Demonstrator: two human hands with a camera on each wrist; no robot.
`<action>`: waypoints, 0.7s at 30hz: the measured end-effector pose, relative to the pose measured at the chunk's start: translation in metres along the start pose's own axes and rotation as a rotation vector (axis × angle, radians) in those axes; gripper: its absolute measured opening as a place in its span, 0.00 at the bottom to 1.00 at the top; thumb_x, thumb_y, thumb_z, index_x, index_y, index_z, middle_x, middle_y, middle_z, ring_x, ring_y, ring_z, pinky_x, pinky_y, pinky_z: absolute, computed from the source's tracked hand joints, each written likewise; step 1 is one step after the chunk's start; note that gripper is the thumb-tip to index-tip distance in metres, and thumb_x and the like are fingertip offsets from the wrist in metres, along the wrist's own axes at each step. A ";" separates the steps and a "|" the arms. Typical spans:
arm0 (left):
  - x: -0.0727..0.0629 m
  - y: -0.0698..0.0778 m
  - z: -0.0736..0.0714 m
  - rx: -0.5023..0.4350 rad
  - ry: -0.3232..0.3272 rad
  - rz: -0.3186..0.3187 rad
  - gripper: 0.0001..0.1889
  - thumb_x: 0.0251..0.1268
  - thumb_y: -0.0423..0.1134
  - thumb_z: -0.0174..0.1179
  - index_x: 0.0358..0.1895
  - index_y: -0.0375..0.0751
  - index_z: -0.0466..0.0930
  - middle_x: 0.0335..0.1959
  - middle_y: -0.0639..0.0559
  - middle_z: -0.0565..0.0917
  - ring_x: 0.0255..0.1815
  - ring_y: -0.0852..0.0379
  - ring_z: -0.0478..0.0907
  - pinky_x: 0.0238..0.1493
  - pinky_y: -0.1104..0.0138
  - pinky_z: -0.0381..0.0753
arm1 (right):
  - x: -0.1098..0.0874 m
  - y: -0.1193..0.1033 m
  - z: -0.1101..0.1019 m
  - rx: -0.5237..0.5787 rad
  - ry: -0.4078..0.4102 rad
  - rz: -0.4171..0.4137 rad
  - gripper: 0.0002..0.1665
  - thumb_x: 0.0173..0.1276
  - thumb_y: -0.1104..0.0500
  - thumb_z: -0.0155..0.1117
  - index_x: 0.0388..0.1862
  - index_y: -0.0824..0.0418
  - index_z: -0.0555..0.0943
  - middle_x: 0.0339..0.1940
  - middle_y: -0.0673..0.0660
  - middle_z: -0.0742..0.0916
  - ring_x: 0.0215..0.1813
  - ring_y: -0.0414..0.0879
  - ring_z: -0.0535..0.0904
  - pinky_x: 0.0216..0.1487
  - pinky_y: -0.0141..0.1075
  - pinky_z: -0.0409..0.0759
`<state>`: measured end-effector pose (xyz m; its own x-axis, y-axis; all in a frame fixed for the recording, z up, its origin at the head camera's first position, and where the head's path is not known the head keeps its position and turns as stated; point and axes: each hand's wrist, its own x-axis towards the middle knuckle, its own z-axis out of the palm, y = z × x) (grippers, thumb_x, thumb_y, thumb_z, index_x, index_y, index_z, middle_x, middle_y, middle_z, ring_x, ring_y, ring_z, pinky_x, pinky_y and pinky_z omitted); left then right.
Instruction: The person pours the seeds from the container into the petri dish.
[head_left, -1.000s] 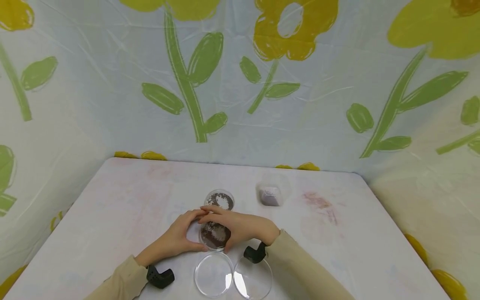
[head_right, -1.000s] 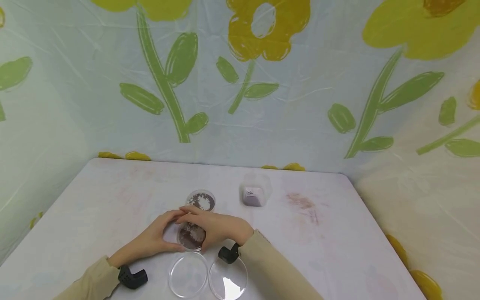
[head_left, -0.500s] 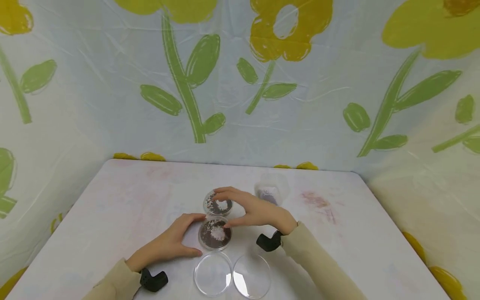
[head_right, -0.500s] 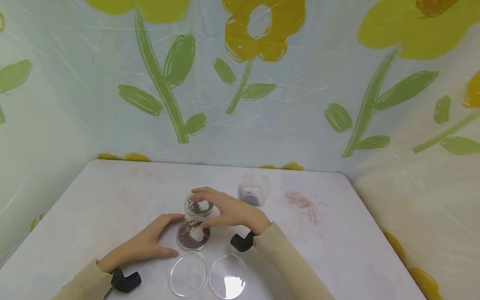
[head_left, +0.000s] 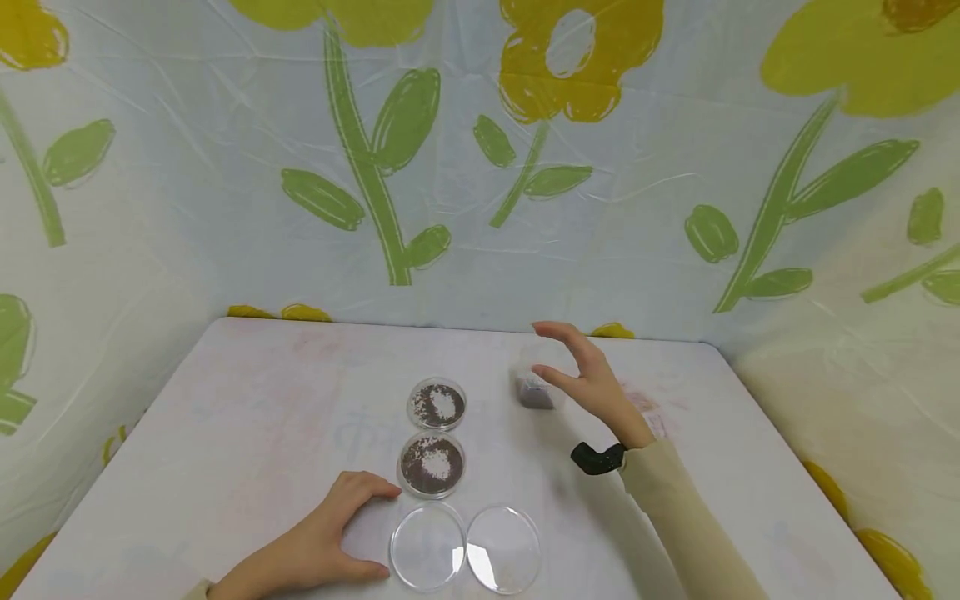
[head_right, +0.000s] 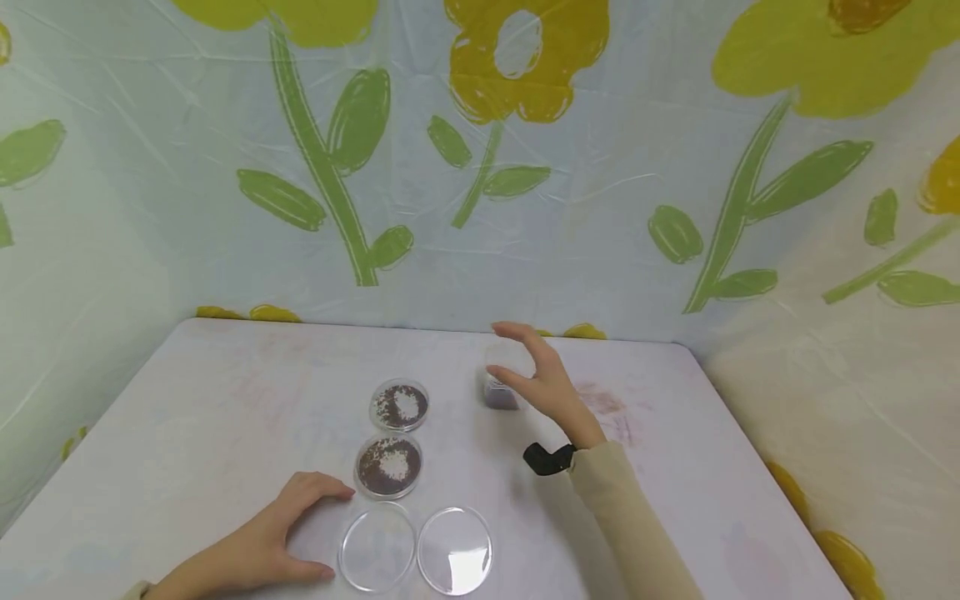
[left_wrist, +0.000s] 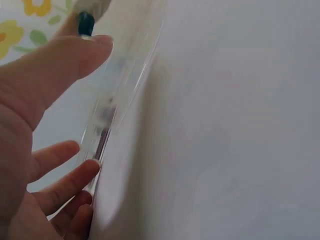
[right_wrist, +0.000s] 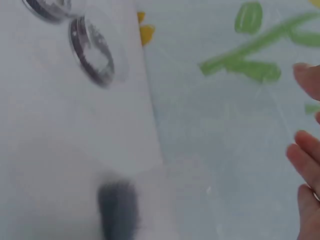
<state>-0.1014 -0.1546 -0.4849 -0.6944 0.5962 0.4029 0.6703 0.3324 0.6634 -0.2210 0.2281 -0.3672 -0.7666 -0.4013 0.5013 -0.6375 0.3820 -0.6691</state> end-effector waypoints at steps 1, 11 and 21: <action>-0.001 0.001 0.003 -0.004 -0.006 0.009 0.42 0.47 0.56 0.77 0.65 0.46 0.70 0.61 0.57 0.72 0.61 0.60 0.61 0.59 0.68 0.70 | -0.004 0.008 -0.002 0.038 0.036 0.030 0.36 0.62 0.74 0.68 0.69 0.71 0.68 0.67 0.66 0.75 0.71 0.60 0.67 0.74 0.45 0.59; 0.008 -0.001 0.028 0.174 0.049 0.062 0.49 0.33 0.73 0.74 0.62 0.49 0.75 0.58 0.64 0.73 0.59 0.61 0.63 0.55 0.57 0.68 | -0.039 0.084 0.009 0.385 0.251 0.307 0.50 0.63 0.72 0.68 0.78 0.66 0.52 0.77 0.64 0.62 0.78 0.54 0.54 0.78 0.40 0.45; 0.016 -0.007 0.028 0.144 0.065 0.150 0.45 0.32 0.68 0.77 0.58 0.51 0.76 0.53 0.63 0.75 0.52 0.64 0.64 0.49 0.64 0.66 | -0.047 0.110 0.024 0.353 0.215 0.465 0.60 0.57 0.72 0.74 0.80 0.61 0.47 0.78 0.60 0.62 0.80 0.48 0.47 0.73 0.40 0.61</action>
<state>-0.1098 -0.1271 -0.5007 -0.5963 0.6004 0.5329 0.7947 0.3474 0.4977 -0.2531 0.2688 -0.4782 -0.9797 -0.0688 0.1885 -0.1975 0.1636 -0.9666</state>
